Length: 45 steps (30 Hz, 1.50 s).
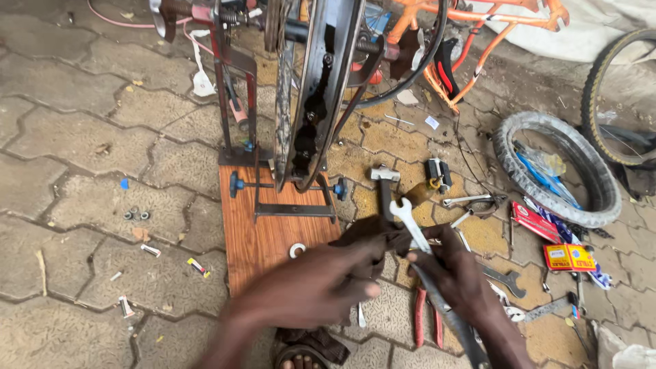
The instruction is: The person works on a bicycle wheel mounted on a repair stand, manipulating the rim and hub area by hand and fitting a small metal part onto the wheel. They pick up a wrench from the ground, use it on the wheel, and continue pressing and adjusting the rim and spokes throughout the episode.
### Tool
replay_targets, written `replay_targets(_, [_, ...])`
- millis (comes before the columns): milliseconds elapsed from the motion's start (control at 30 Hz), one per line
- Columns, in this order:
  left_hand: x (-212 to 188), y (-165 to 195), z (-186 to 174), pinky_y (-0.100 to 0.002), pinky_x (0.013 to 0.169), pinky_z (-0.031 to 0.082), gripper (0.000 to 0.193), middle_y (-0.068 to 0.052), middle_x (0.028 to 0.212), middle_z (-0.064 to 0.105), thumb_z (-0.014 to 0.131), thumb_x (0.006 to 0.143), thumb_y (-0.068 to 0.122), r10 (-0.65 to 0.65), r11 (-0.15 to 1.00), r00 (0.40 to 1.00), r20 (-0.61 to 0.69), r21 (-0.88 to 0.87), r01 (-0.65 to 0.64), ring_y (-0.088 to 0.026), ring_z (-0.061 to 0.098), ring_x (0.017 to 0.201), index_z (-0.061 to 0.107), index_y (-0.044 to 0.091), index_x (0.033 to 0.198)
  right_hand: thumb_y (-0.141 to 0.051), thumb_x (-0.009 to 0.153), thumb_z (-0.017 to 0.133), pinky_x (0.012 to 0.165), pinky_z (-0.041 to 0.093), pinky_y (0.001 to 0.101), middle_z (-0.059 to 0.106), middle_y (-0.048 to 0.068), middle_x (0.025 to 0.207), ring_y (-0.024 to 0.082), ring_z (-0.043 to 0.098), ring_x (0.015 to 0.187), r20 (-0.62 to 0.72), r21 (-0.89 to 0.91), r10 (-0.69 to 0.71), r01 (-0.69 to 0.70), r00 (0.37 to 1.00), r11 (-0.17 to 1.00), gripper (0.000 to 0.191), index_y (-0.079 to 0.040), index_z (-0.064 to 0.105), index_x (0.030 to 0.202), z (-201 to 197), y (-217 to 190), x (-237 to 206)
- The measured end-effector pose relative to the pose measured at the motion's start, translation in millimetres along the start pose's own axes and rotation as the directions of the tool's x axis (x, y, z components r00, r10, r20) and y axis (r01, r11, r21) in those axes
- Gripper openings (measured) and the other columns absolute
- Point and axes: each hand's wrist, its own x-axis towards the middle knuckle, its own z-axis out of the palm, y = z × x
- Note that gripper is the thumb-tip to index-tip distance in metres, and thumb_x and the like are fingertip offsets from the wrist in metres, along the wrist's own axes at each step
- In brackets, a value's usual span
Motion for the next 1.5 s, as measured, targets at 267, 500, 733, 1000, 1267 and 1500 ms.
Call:
replay_targets(267, [15.2,-64.3,32.6,-0.042,0.07,0.062,0.025,-0.01,0.101,0.077,0.069,0.086,0.015,-0.556,0.786,0.7,-0.448,-0.008,0.619,-0.025,0.076,0.084,0.073,0.01,0.11,-0.018,0.086,0.072,0.069,0.057,0.0308,0.08,0.008,0.089,0.013,0.072,0.08,0.059,0.033,-0.025,0.023,0.998,0.999,0.036,-0.005,0.058,0.117,-4.5,12.9,-17.2])
replay_targets(500, [-8.3,-54.1,16.7,-0.049,0.094,0.054,0.066,-0.019,0.126,0.066,0.079,0.084,0.039,-0.69,0.644,0.722,0.047,0.494,0.584,-0.038,0.064,0.115,0.05,0.008,0.135,-0.016,0.091,0.071,0.07,0.052,0.0302,0.077,0.01,0.087,0.012,0.064,0.079,-0.145,0.185,-0.035,0.062,0.989,0.981,0.031,-0.001,0.069,0.118,-9.7,8.3,-10.3])
replay_targets(733, [27.7,32.5,6.2,-0.045,0.082,0.054,0.052,-0.017,0.101,0.076,0.065,0.094,0.053,-0.206,0.979,0.979,-0.012,-0.001,0.206,-0.033,0.073,0.088,0.069,0.011,0.125,-0.006,0.108,0.06,0.084,0.058,0.0424,0.07,0.016,0.093,0.027,0.07,0.092,-0.322,0.682,-0.56,0.598,0.763,0.422,0.013,0.004,0.062,0.117,2.0,-52.0,-21.2])
replay_targets(1000, [2.0,61.5,-16.8,-0.036,0.08,0.058,0.041,-0.009,0.1,0.077,0.072,0.088,0.032,-0.38,0.908,0.922,-0.079,-0.224,0.355,-0.018,0.074,0.088,0.073,0.017,0.126,-0.007,0.113,0.06,0.086,0.056,0.0509,0.069,0.026,0.094,0.035,0.07,0.087,-0.258,0.894,-0.598,0.422,0.759,0.149,0.02,0.009,0.058,0.124,-0.4,-107.5,-9.6])
replay_targets(1267, [-22.9,71.5,-56.2,-0.027,0.053,0.054,0.022,-0.008,0.083,0.074,0.073,0.096,0.018,-0.449,0.648,0.865,-0.224,-0.748,0.143,-0.011,0.066,0.063,0.072,0.002,0.111,-0.01,0.108,0.044,0.09,0.055,0.0457,0.068,0.019,0.116,0.029,0.069,0.099,-0.441,0.759,-0.298,0.529,0.847,0.38,0.03,0.004,0.06,0.128,5.2,-114.4,16.0])
replay_targets(1500, [-40.3,92.4,-155.5,-0.029,0.035,0.049,0.038,-0.005,0.08,0.069,0.041,0.098,0.016,-0.478,0.842,0.46,-0.748,-0.24,0.484,-0.011,0.063,0.049,0.05,0.006,0.134,-0.009,0.113,0.045,0.08,0.056,0.0463,0.068,0.019,0.108,0.027,0.067,0.089,-0.259,0.811,-0.219,0.335,0.941,0.479,0.025,0.005,0.06,0.126,18.5,-27.6,49.9])
